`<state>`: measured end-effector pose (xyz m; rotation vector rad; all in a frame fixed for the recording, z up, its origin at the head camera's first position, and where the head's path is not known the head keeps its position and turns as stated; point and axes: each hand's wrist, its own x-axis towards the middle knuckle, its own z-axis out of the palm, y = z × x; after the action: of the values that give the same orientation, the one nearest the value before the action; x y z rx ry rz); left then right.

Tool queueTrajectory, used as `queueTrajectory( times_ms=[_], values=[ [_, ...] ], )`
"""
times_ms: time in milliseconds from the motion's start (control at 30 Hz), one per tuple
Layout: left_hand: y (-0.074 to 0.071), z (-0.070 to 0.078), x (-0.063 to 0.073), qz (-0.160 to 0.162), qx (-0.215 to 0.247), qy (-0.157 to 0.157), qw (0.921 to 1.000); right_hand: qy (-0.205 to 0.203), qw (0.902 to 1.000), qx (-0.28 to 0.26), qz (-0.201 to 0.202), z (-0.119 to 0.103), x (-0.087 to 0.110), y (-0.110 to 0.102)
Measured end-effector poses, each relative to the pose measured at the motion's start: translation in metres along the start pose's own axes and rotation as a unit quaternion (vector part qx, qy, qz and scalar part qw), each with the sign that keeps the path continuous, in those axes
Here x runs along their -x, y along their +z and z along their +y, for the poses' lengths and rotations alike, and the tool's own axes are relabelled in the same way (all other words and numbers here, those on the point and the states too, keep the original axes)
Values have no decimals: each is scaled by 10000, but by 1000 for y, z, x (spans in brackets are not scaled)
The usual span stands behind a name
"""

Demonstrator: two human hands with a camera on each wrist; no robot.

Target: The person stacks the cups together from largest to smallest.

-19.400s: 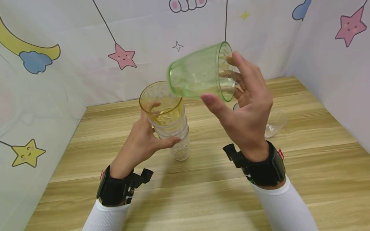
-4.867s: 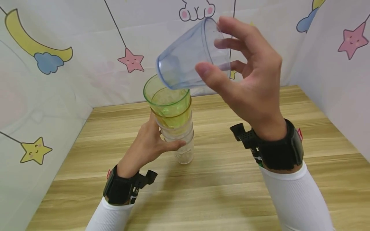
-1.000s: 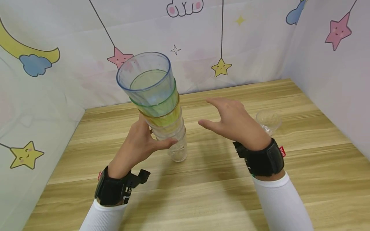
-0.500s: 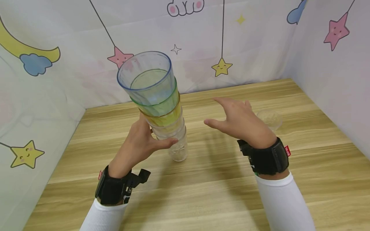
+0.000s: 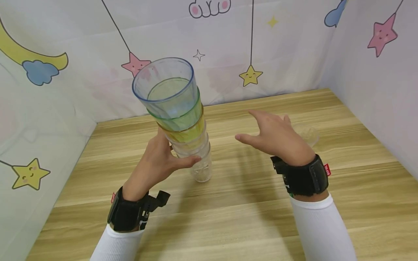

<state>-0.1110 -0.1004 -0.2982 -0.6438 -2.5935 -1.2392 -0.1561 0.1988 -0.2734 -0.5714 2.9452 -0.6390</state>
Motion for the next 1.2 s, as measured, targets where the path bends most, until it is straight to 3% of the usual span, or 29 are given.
queueTrajectory(
  times_ms=[433,1200],
  values=[
    [0,1,1,-25,-10,-118,9999,203,9996,-3,-185,3,-1,-2],
    [-1,2,0,-64,-31,-36,10000,864,9954,5,-408,29,2,-16]
  ],
)
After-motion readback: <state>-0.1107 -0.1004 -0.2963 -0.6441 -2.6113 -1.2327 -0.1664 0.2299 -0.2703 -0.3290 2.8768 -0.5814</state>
